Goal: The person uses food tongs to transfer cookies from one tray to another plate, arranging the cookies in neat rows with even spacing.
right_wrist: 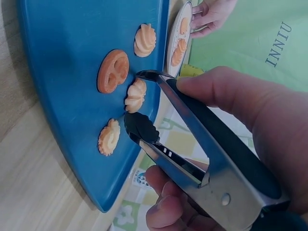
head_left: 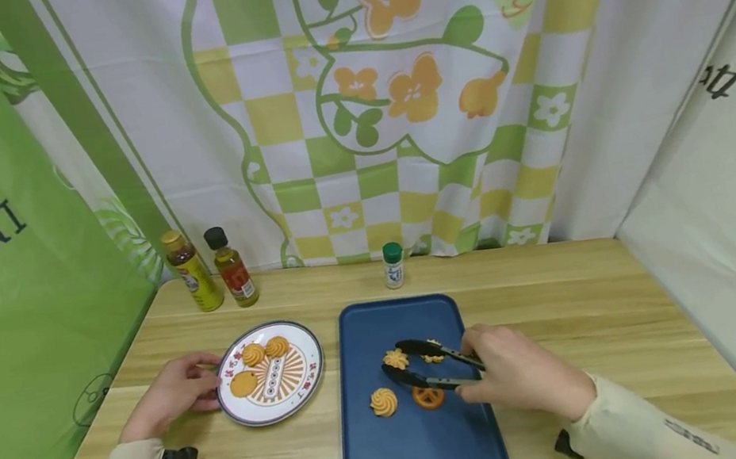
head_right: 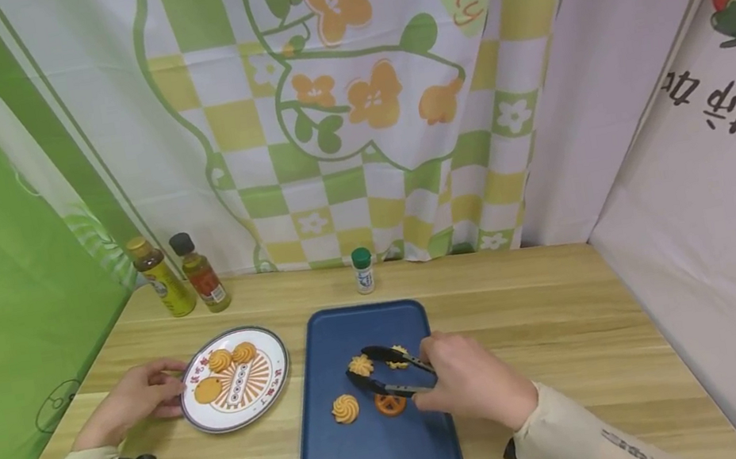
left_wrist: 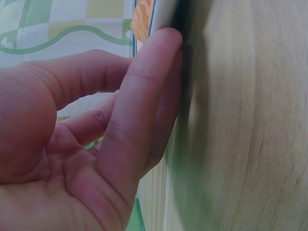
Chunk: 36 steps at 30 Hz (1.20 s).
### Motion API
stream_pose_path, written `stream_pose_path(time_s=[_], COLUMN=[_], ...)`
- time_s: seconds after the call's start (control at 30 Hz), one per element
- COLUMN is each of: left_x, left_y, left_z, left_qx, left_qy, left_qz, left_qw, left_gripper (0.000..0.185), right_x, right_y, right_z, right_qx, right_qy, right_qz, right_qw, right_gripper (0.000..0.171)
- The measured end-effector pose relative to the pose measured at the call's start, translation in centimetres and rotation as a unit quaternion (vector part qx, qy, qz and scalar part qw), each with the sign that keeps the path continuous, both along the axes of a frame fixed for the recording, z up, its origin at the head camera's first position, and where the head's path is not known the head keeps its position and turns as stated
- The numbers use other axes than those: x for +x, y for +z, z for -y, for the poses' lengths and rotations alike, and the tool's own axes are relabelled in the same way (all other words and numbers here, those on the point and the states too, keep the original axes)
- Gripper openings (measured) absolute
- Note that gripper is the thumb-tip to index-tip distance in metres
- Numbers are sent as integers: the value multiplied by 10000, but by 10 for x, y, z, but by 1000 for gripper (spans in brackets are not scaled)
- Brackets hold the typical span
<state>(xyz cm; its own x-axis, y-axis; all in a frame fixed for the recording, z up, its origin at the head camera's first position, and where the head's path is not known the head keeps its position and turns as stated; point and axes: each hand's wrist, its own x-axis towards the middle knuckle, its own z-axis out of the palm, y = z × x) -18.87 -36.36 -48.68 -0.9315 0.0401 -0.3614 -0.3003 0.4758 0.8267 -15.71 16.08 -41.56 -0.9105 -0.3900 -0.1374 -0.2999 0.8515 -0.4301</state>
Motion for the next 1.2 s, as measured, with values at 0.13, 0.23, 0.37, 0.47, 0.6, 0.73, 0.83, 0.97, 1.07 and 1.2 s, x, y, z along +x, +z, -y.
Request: stream_pose_path(time_s=[0.13,0.23,0.37,0.47,0.6,0.73,0.83,0.97,1.07,1.2], left_x=[-1,-1,-1,-1,-1,-2,-2,-1,-1,-1], left_y=[-1,-2,-3,-3,-3,-4,-4,-4,-3,-1], left_z=[1,2,2,2,2,1,2,1,1,0], left_qx=[-35,-49,-48,-24,-10,-30,-51,-53,-44,-61], left_qy=[5,2,-4,-14,-27,-40,-37,-28,-19,-10], left_qz=[0,-1,-2,-7,-28,-46,-54,-68,-75,-61], left_qw=[10000,10000,10000,10000,10000,10000,10000,10000,10000,10000], left_gripper=[52,52,51,51,50,50,50,51,51,51], right_x=[-1,-2,-4,-7,-11,-15,-18,-21,-23,-27], right_y=[0,1,3,3,2,1,1,1,1,4], right_z=[3,5,10,15,21,26,31,40,48,60], right_qx=[-31,-65,-138,-167,-202,-266,-285,-292,-339,-478], right_qy=[24,11,-60,-98,-122,-152,-117,-66,2,190], right_qz=[-46,-57,2,40,77,36,52,143,181,146], right_qw=[10000,10000,9999,9998,9997,9995,9995,9995,9993,9986], right_gripper=[46,44,40,39,41,47,51,54,53,53])
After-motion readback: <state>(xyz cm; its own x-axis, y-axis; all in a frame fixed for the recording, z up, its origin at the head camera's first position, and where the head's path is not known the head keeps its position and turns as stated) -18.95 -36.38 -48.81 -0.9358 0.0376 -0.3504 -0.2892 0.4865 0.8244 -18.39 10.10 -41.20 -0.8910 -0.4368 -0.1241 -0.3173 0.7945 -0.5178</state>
